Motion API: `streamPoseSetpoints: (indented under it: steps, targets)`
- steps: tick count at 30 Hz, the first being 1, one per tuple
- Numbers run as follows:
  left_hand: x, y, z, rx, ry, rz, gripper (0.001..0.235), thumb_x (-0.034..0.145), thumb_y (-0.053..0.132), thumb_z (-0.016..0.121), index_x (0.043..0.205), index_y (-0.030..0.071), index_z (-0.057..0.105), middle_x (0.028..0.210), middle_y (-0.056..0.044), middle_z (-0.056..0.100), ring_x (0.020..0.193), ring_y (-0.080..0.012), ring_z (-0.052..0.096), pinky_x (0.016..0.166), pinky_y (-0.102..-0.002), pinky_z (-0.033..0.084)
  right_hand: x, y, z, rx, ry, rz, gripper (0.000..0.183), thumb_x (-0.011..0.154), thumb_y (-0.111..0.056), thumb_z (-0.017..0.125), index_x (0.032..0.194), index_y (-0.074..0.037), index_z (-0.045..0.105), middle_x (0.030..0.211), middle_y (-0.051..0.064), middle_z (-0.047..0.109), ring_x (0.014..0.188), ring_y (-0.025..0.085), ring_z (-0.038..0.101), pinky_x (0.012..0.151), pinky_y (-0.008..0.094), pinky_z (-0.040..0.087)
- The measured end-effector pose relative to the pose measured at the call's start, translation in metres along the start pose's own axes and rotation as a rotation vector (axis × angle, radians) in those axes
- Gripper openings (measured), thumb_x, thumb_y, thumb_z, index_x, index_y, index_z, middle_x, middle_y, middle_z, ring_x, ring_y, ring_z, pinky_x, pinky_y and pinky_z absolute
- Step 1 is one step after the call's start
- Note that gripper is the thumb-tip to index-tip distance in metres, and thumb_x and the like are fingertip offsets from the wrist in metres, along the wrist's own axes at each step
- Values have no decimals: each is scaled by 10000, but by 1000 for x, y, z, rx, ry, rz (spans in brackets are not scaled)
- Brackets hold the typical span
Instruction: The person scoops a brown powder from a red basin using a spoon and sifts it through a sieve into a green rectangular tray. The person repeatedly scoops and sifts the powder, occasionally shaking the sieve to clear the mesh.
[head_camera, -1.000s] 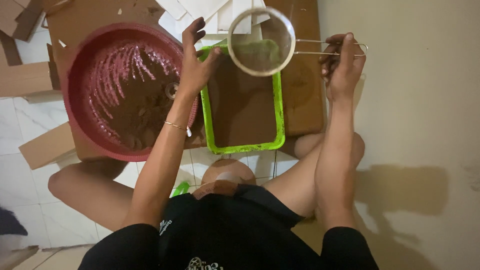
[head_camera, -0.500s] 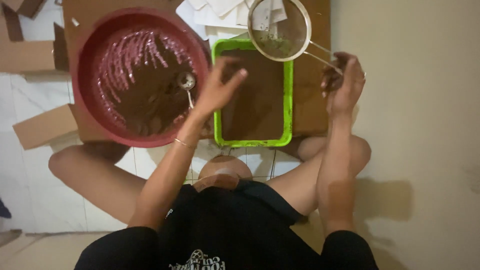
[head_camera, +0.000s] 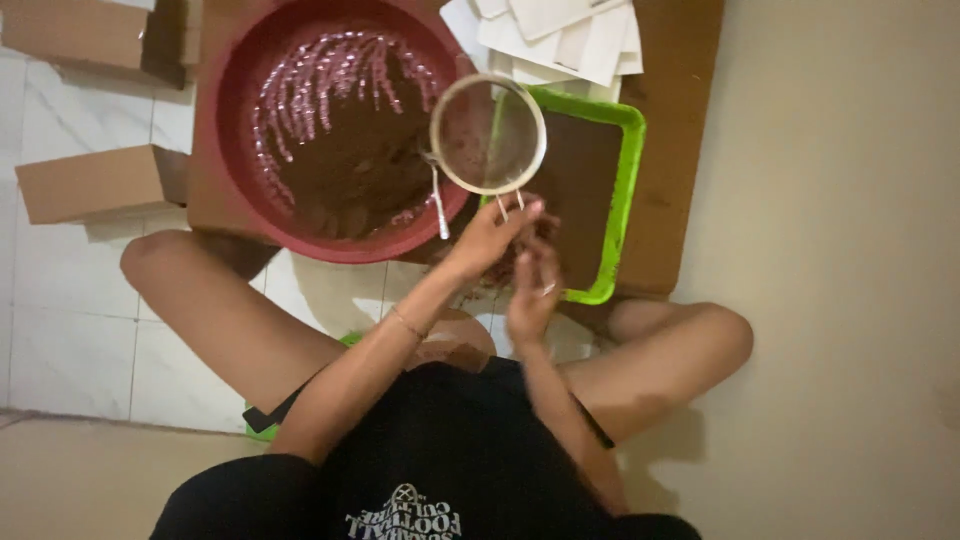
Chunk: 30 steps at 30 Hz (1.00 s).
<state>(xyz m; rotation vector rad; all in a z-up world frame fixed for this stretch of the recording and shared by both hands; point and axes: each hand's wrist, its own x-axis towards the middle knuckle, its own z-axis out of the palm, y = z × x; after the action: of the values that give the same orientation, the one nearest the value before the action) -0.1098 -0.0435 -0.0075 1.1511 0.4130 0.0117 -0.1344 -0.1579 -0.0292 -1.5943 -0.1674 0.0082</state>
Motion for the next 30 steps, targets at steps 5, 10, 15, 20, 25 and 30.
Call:
streamPoseSetpoints:
  steps: [5, 10, 15, 20, 25, 30]
  targets:
    - [-25, -18, -45, -124, 96, 82, 353, 987, 293, 741, 1228, 43, 675, 907, -115, 760, 813, -206, 754, 726, -330, 634, -45, 1, 11, 120, -275, 42, 505, 1011, -157, 687, 1464, -53, 492, 1482, 151, 501, 1356, 283, 507, 1107, 467, 467]
    - [-57, 32, -108, 42, 204, 89, 310, 983, 331, 733, 1183, 95, 718, 717, -60, 720, 605, -103, 651, 546, -222, 513, -38, 9, 1, 203, -593, 117, 966, 863, -222, 853, 1611, -31, 271, 1512, 137, 365, 1236, 261, 572, 1019, 413, 540]
    - [-68, 49, -198, 80, 204, 82, 239, 1066, 253, 593, 1160, 45, 662, 638, -79, 603, 452, -206, 662, 424, -308, 556, -3, -16, -2, -372, -809, 51, 448, 995, -200, 715, 1407, -62, 606, 1258, 158, 593, 1198, 383, 635, 994, 505, 515]
    - [-70, 48, -273, 104, 148, 68, 173, 1101, 199, 532, 1118, 57, 629, 581, -53, 520, 393, -190, 594, 387, -284, 493, -3, -20, 20, -492, -915, 139, 456, 987, -231, 724, 1397, -65, 615, 1219, 196, 652, 1134, 398, 672, 943, 524, 540]
    - [-67, 35, -312, 84, 153, 95, 182, 1115, 174, 498, 1081, 54, 630, 552, -41, 466, 379, -164, 556, 378, -262, 454, -7, -25, 43, -642, -892, 246, 495, 1009, -313, 688, 1440, -95, 583, 1282, 202, 650, 1212, 410, 645, 1021, 552, 494]
    - [-55, 28, -311, -25, 216, 123, 312, 1123, 270, 474, 1083, 25, 662, 538, -76, 507, 359, -212, 570, 341, -351, 517, 3, -63, 76, -887, -750, 215, 582, 1035, -327, 608, 1492, -3, 451, 1358, 358, 554, 1220, 564, 591, 1028, 675, 466]
